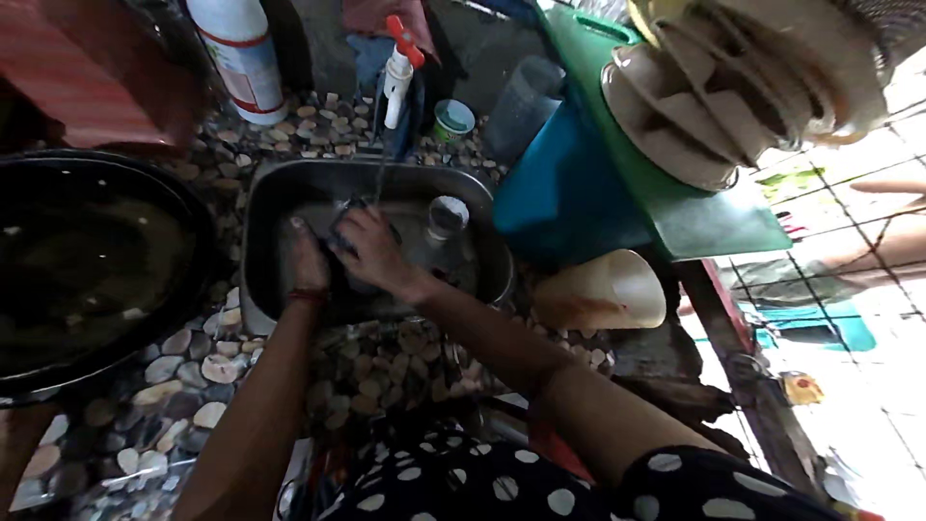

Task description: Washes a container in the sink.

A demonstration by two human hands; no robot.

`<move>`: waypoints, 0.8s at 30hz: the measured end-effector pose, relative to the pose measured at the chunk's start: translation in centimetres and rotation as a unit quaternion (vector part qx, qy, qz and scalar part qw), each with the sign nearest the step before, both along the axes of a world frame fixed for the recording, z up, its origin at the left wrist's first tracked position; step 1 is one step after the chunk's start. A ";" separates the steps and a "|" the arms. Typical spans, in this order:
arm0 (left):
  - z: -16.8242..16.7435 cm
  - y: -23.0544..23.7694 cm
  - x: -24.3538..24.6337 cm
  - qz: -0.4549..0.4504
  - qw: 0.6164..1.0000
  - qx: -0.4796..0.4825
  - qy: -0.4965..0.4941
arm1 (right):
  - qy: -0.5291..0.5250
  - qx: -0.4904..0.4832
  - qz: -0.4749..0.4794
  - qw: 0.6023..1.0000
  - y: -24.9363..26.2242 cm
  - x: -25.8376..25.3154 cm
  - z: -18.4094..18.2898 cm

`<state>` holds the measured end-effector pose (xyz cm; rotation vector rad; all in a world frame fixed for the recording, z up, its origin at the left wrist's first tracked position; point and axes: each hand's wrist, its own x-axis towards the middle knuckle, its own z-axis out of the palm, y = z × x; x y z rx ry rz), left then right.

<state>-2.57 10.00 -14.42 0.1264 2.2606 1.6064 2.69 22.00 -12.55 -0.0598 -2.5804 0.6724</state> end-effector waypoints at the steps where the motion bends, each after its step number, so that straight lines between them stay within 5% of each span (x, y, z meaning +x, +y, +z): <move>1: -0.2 -0.1 0.0 -0.008 1.000 -0.016 0.004 | 0.002 -0.015 0.004 1.000 0.2 0.2 -0.3; 5: 0.1 0.2 0.2 0.009 1.000 -0.024 0.000 | -0.116 -0.190 -0.143 0.964 1.6 -1.4 2.1; 10: -1.8 -0.8 -1.0 -0.029 0.996 0.063 0.061 | -0.189 -0.377 -0.127 0.898 6.3 -0.6 0.4; 13: -0.5 -1.1 -1.3 -0.148 0.985 0.071 0.043 | -0.194 -0.374 -0.170 0.891 8.1 0.9 -1.7; 16: 3.7 -0.2 -0.8 -0.242 0.970 0.011 -0.015 | -0.118 -0.239 -0.114 0.957 4.0 2.1 0.3; 18: 3.2 0.6 0.2 -0.160 0.986 0.046 0.001 | -0.065 -0.155 -0.062 0.984 2.3 2.6 1.0; 24: -1.1 1.3 -0.3 0.050 0.979 0.193 0.030 | -0.137 -0.290 -0.167 0.932 7.2 0.0 1.7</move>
